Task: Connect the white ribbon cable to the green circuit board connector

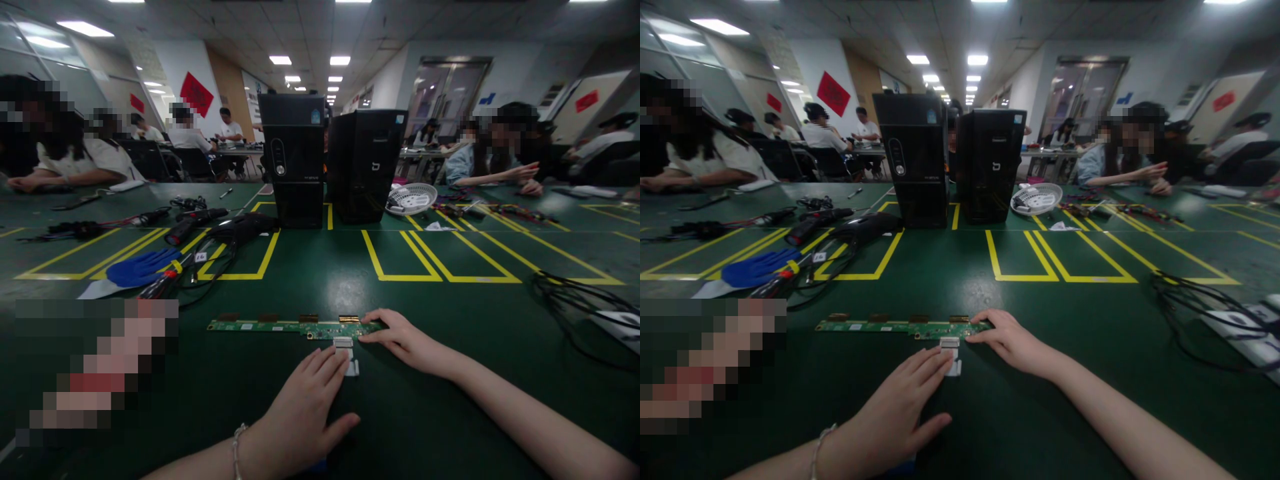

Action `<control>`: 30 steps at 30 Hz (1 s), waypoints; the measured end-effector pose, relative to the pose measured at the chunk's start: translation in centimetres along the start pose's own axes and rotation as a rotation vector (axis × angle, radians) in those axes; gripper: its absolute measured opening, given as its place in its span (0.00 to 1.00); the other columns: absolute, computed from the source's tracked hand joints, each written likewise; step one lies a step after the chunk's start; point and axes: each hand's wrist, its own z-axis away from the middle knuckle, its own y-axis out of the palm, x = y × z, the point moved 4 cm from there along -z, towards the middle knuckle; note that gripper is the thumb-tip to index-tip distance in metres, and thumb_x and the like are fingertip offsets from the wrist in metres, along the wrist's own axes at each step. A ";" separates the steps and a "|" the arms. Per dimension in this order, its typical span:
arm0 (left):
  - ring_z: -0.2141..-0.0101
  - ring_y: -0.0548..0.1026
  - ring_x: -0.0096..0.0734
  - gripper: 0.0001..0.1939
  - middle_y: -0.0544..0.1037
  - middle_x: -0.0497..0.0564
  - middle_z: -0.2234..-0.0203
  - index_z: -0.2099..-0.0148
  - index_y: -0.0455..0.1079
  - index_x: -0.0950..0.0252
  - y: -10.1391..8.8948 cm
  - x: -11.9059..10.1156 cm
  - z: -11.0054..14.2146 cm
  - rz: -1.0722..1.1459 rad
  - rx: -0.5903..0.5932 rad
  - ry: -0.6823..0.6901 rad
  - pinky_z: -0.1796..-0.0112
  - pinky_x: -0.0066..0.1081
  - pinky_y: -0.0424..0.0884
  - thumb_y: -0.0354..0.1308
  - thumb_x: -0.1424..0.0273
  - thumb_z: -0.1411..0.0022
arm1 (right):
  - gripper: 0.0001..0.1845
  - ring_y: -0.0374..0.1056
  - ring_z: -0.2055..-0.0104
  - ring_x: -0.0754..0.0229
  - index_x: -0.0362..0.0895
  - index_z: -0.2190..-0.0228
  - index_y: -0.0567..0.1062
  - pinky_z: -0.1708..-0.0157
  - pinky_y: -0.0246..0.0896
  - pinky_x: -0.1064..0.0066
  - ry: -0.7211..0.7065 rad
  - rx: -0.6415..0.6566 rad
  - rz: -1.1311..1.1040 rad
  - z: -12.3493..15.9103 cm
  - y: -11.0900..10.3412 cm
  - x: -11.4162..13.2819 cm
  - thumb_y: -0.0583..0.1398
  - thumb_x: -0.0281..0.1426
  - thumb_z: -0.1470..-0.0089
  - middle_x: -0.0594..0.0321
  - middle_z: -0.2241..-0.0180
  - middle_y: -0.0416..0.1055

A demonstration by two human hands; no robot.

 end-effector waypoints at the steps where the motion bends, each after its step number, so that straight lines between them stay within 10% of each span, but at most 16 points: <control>1: 0.38 0.54 0.45 0.35 0.56 0.54 0.36 0.33 0.50 0.63 0.0 0.0 0.0 0.005 0.006 -0.006 0.40 0.46 0.52 0.49 0.52 0.36 | 0.23 0.52 0.43 0.54 0.56 0.50 0.70 0.44 0.51 0.55 0.000 -0.001 0.001 0.0 0.0 0.1 0.52 0.20 0.40 0.62 0.45 0.54; 30: 0.37 0.50 0.46 0.36 0.53 0.55 0.35 0.33 0.48 0.63 0.1 0.0 0.2 0.074 0.046 -0.074 0.40 0.48 0.52 0.50 0.52 0.37 | 0.21 0.52 0.43 0.54 0.56 0.50 0.70 0.45 0.52 0.55 0.011 0.006 -0.001 -0.1 0.0 0.0 0.52 0.23 0.39 0.61 0.45 0.55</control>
